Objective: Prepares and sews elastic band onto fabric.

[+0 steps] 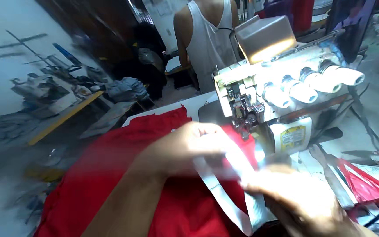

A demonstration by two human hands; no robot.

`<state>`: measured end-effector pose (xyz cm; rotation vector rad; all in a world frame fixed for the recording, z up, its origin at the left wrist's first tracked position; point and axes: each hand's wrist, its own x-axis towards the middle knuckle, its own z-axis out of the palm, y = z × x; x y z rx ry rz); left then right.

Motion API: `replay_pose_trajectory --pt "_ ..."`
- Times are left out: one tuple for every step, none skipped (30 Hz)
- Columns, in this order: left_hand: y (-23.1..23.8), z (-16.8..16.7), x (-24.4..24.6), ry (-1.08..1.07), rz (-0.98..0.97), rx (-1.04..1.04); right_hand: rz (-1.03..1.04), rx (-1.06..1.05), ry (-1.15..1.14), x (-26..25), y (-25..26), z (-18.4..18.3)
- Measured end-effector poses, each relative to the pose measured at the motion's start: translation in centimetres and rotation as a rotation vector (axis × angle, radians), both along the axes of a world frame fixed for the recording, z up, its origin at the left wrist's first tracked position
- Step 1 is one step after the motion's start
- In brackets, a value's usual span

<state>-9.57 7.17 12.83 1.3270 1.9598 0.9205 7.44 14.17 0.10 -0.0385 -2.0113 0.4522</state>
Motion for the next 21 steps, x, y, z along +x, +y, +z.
replay_pose_trajectory --pt "0.6 -1.4 -1.7 -0.02 -0.069 0.066 -0.102 0.053 0.051 -0.8 0.7 -0.4" --pt "1.4 -2.3 -2.7 -0.04 -0.112 0.09 -0.184 0.087 0.068 -1.3 1.1 -0.6" --pt "2.2 -3.1 -3.6 -0.047 -0.153 0.097 -0.251 0.11 0.049 -1.6 1.4 -0.7" --pt "2.8 -3.9 -4.3 -0.049 -0.163 0.081 -0.302 0.131 0.016 -1.8 1.5 -0.8" --pt "3.1 -4.7 -5.1 -0.05 -0.168 0.065 -0.334 0.141 -0.011 -2.0 1.5 -1.0" --pt "3.3 -5.3 -5.9 -0.044 -0.193 0.05 -0.343 0.146 -0.034 -2.1 1.4 -1.2" --pt "3.2 -5.4 -6.5 -0.012 -0.237 0.034 -0.343 0.159 -0.049 -2.0 1.2 -1.5" --pt "3.1 -4.9 -6.3 0.016 -0.264 0.007 -0.34 0.179 -0.056 -2.0 0.9 -1.7" --pt "3.0 -4.2 -5.6 0.043 -0.283 -0.017 -0.34 0.196 -0.064 -1.9 0.6 -1.9" --pt "2.9 -3.7 -5.1 0.071 -0.282 -0.048 -0.35 0.213 -0.073 -1.9 0.3 -2.1" --pt "2.7 -3.4 -4.8 0.102 -0.264 -0.076 -0.361 0.22 -0.086 -1.8 0.1 -2.1" --pt "2.6 -3.2 -4.5 0.125 -0.231 -0.099 -0.37 0.221 -0.099 -1.7 -0.1 -2.1" --pt "2.5 -3.2 -4.3 0.147 -0.208 -0.109 -0.373 0.221 -0.108 -1.7 -0.2 -2.0" --pt "2.4 -3.2 -4.2 0.179 -0.199 -0.11 -0.37 0.215 -0.109 -1.7 -0.2 -2.0" --pt "2.4 -3.2 -4.0 0.222 -0.192 -0.114 -0.361 0.203 -0.106 -1.7 -0.2 -2.1" --pt "2.4 -3.2 -3.8 0.268 -0.184 -0.118 -0.348 0.191 -0.1 -1.7 -0.2 -2.2" --pt "2.4 -3.2 -3.6 0.304 -0.18 -0.114 -0.332 0.176 -0.094 -1.6 -0.2 -2.3" --pt "2.4 -3.2 -3.4 0.32 -0.179 -0.112 -0.319 0.155 -0.086 -1.7 -0.1 -2.4" --pt "2.4 -3.3 -3.3 0.325 -0.174 -0.107 -0.303 0.132 -0.078 -1.6 -0.1 -2.4" --pt "2.6 -3.3 -3.3 0.327 -0.164 -0.101 -0.286 0.108 -0.077 -1.6 0.0 -2.2" --pt "2.7 -3.4 -3.3 0.332 -0.153 -0.097 -0.266 0.085 -0.09 -1.4 -0.1 -2.0"
